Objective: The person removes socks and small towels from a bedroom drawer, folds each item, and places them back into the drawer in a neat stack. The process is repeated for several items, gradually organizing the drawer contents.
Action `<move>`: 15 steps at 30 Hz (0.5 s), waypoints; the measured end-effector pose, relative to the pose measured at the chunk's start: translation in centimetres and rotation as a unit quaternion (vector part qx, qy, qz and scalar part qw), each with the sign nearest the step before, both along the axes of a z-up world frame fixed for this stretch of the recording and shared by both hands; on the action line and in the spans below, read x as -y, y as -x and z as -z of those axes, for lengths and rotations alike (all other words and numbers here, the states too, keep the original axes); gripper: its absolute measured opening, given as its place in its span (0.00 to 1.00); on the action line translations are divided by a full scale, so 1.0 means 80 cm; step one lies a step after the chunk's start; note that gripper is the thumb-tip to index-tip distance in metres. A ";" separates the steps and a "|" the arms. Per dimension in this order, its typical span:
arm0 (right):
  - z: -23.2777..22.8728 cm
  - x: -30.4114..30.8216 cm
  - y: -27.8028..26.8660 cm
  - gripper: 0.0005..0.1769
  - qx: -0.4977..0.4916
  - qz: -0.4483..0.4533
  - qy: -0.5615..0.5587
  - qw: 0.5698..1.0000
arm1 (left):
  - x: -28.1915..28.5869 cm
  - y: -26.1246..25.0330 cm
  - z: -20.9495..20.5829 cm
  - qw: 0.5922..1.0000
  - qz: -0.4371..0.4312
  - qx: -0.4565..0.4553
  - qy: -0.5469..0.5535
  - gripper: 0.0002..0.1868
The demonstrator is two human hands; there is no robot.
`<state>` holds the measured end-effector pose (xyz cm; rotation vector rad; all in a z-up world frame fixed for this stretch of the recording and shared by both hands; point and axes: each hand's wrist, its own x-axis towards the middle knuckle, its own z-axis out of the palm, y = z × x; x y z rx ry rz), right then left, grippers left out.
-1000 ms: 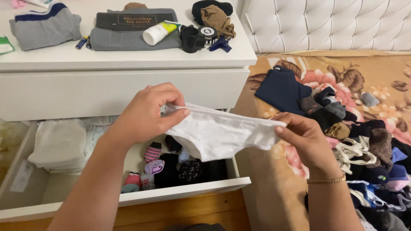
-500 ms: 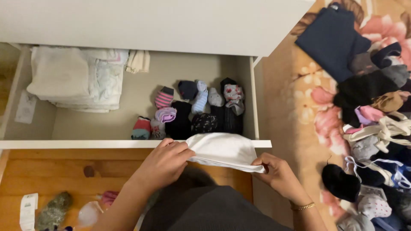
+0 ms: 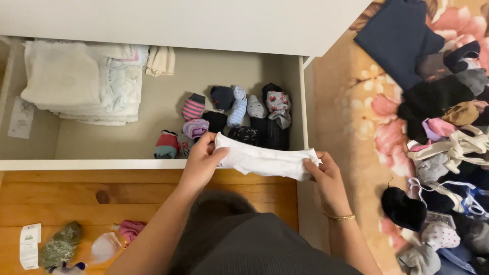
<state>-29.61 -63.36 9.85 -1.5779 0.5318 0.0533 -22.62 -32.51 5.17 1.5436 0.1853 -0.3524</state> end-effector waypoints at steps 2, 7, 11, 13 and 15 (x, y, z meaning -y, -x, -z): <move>0.017 0.001 -0.003 0.10 0.009 0.010 0.033 0.999 | 0.012 -0.001 -0.024 0.998 -0.006 0.003 -0.059 0.15; 0.030 -0.021 -0.007 0.18 -0.086 0.028 0.314 0.945 | 0.034 0.006 -0.044 0.987 -0.015 0.005 -0.161 0.17; 0.054 -0.023 -0.008 0.17 -0.068 0.006 0.515 0.854 | 0.040 0.006 -0.060 0.905 0.087 0.122 -0.399 0.15; 0.064 -0.022 -0.007 0.17 -0.044 -0.005 0.573 0.818 | 0.042 0.002 -0.059 0.856 0.127 0.152 -0.478 0.16; 0.070 -0.022 -0.005 0.15 0.035 -0.005 0.617 0.786 | 0.044 -0.008 -0.038 0.772 0.118 0.281 -0.558 0.29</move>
